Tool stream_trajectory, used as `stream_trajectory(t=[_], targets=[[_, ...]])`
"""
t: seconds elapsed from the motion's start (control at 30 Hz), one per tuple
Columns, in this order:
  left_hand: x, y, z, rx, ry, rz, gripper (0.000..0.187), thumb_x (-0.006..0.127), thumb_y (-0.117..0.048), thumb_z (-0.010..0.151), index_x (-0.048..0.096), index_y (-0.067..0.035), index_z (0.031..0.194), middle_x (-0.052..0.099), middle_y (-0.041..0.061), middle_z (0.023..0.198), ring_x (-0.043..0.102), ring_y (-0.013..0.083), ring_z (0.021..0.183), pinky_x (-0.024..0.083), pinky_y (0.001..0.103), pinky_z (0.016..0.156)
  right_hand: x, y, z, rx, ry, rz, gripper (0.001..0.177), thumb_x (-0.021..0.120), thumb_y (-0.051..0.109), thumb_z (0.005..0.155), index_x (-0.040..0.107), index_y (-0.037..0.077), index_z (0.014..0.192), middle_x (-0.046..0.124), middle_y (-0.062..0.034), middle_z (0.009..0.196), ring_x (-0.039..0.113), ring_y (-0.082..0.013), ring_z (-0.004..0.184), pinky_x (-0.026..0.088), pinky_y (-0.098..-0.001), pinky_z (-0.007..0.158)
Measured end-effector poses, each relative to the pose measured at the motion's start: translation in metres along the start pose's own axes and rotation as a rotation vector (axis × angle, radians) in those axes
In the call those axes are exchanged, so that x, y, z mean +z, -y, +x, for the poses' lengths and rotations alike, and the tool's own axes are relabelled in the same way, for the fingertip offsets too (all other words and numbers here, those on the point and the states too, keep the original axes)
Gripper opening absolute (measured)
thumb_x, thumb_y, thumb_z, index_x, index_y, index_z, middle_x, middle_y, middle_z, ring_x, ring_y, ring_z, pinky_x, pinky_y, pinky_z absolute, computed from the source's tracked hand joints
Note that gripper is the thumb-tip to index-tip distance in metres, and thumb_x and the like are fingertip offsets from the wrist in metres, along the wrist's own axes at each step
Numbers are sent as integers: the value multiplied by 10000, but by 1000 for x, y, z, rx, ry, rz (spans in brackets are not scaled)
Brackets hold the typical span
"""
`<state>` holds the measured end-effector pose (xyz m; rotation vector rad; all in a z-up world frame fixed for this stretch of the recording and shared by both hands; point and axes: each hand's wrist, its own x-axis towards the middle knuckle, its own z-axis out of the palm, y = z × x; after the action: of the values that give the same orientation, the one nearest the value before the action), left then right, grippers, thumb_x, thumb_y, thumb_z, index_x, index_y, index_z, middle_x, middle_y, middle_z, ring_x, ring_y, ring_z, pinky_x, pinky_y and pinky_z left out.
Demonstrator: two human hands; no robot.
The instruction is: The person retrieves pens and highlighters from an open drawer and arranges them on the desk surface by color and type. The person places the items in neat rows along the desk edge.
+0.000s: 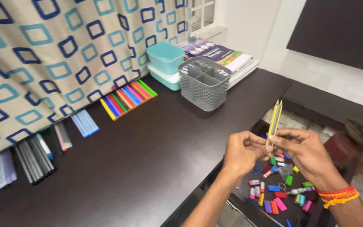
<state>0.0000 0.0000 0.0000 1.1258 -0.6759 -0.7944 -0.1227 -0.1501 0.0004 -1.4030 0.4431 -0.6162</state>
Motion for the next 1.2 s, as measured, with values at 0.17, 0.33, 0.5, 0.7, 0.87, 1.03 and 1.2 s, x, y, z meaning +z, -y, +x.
stream_trajectory(t=[0.17, 0.33, 0.5, 0.7, 0.87, 1.03, 1.2], targets=[[-24, -23, -16, 48, -51, 7, 157, 759, 40, 866, 653, 71, 978, 738, 152, 891, 745, 178, 776, 626, 270, 700, 40, 17, 5, 32, 62, -6, 222, 690, -8, 869, 736, -101, 1064, 760, -137, 933, 712, -189, 805, 571, -320, 733], [-57, -48, -30, 123, -111, 57, 145, 759, 46, 854, 668, 62, 965, 746, 139, 880, 745, 174, 769, 628, 272, 694, 84, 26, 12, -40, 164, -62, 202, 718, 8, 877, 753, -104, 1042, 750, -117, 893, 682, -148, 776, 543, -279, 701], [-86, -67, -44, 147, -204, 109, 133, 766, 41, 845, 670, 50, 937, 749, 132, 854, 740, 172, 744, 626, 277, 661, 125, 30, 19, -77, 243, -105, 217, 744, 21, 863, 774, -89, 1048, 756, -101, 862, 645, -127, 755, 507, -266, 678], [-130, -83, -65, 148, -316, 100, 121, 775, 37, 838, 677, 42, 909, 748, 127, 833, 733, 158, 722, 624, 272, 646, 182, 28, 31, -71, 357, -143, 212, 759, 54, 855, 787, -84, 1013, 762, -101, 841, 647, -127, 744, 513, -276, 686], [-166, -101, -87, 171, -408, 91, 117, 772, 37, 839, 673, 47, 901, 754, 143, 824, 743, 174, 723, 630, 279, 655, 237, 27, 33, -82, 455, -160, 203, 760, 90, 863, 793, -65, 990, 757, -80, 826, 632, -111, 731, 505, -272, 676], [-202, -118, -111, 186, -473, 70, 121, 770, 42, 831, 673, 55, 903, 758, 151, 826, 751, 186, 729, 637, 287, 665, 287, 30, 37, -61, 555, -192, 187, 774, 112, 864, 795, -55, 945, 759, -71, 784, 615, -109, 709, 487, -268, 658], [-238, -129, -133, 159, -536, 54, 129, 770, 36, 832, 675, 52, 917, 758, 155, 842, 754, 195, 745, 635, 292, 677, 333, 26, 39, -38, 675, -176, 174, 780, 115, 874, 792, -54, 915, 752, -74, 758, 594, -104, 689, 472, -263, 642]])
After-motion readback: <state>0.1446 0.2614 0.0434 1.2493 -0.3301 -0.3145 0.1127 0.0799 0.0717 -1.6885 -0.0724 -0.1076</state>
